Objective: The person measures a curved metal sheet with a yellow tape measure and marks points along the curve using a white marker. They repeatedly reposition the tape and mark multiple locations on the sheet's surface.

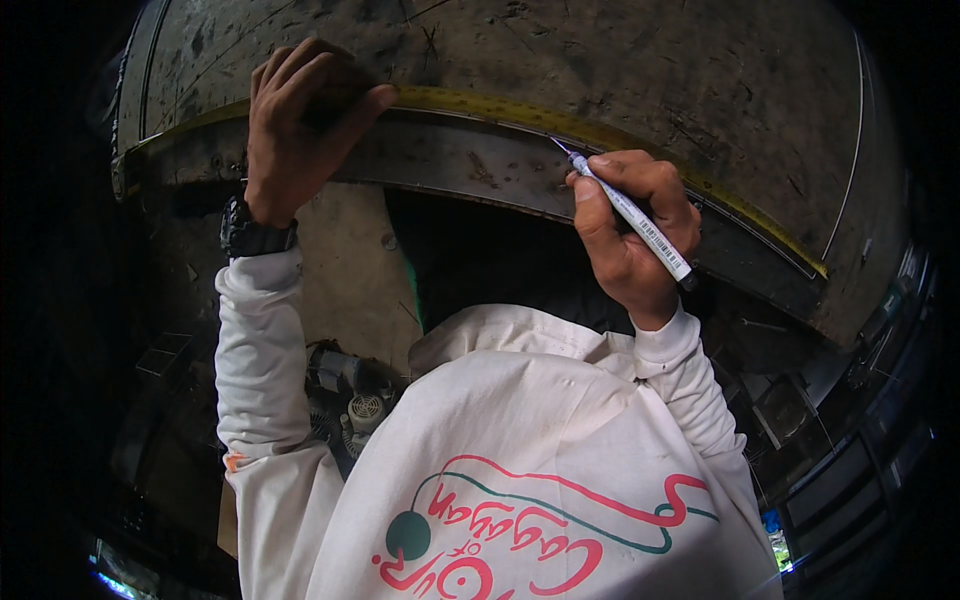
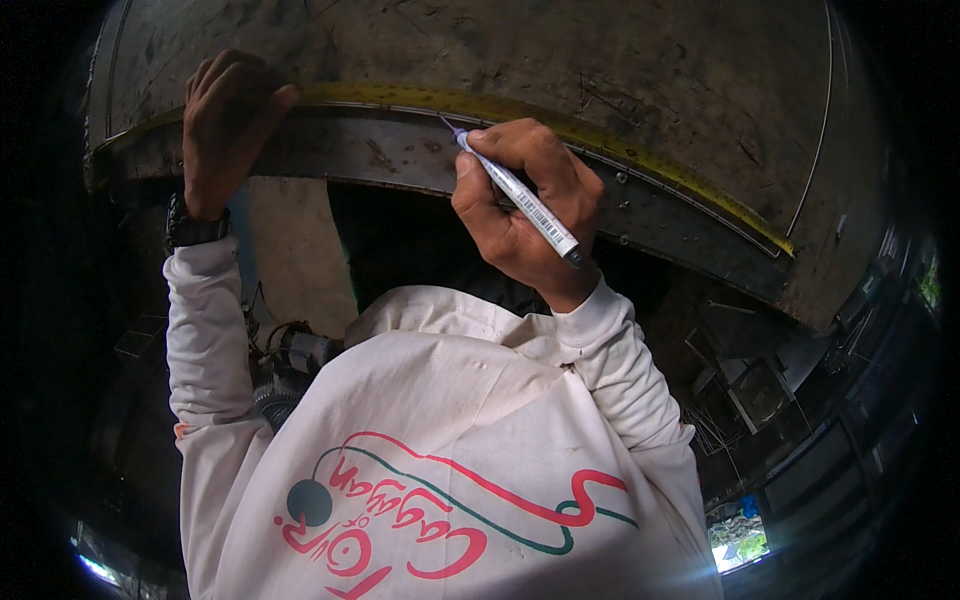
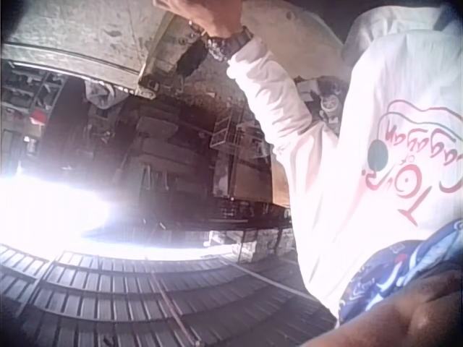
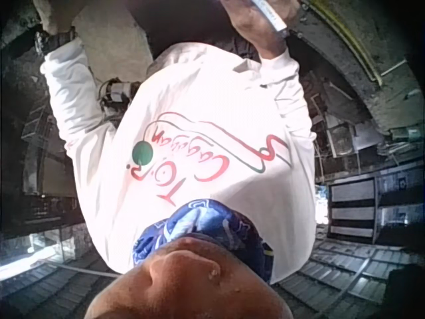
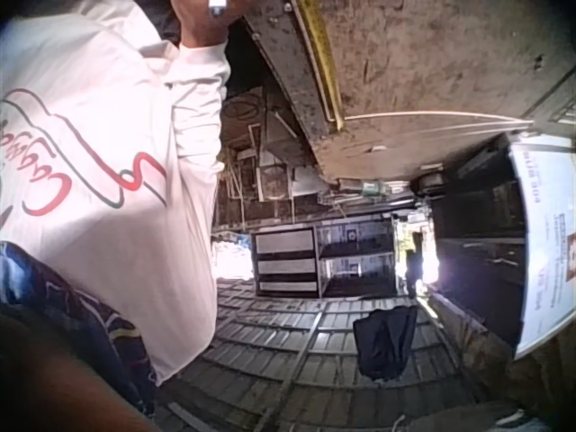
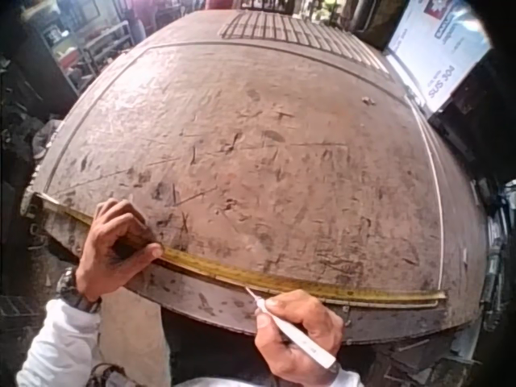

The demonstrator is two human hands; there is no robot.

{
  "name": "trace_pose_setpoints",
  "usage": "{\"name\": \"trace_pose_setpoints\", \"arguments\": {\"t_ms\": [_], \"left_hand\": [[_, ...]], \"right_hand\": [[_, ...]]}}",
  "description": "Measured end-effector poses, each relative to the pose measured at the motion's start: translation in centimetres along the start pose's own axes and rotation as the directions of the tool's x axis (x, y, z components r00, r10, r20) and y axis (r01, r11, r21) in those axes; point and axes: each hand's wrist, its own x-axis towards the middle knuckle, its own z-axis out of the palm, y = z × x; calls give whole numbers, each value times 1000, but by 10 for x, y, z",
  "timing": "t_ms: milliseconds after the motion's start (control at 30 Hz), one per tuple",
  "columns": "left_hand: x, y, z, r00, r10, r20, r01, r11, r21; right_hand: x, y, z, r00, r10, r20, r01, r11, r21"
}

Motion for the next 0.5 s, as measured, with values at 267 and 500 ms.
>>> {"name": "trace_pose_setpoints", "arguments": {"t_ms": [267, 500], "left_hand": [[1, 1, -1, 1000, -6, 5, 6, 1000, -12], [1, 3, -3, 999, -39, 17, 38, 999, 19]], "right_hand": [[1, 0, 0, 1000, -4, 5, 4, 1000, 12], [0, 1, 1, 1000, -17, -9, 17, 1000, 9]]}}
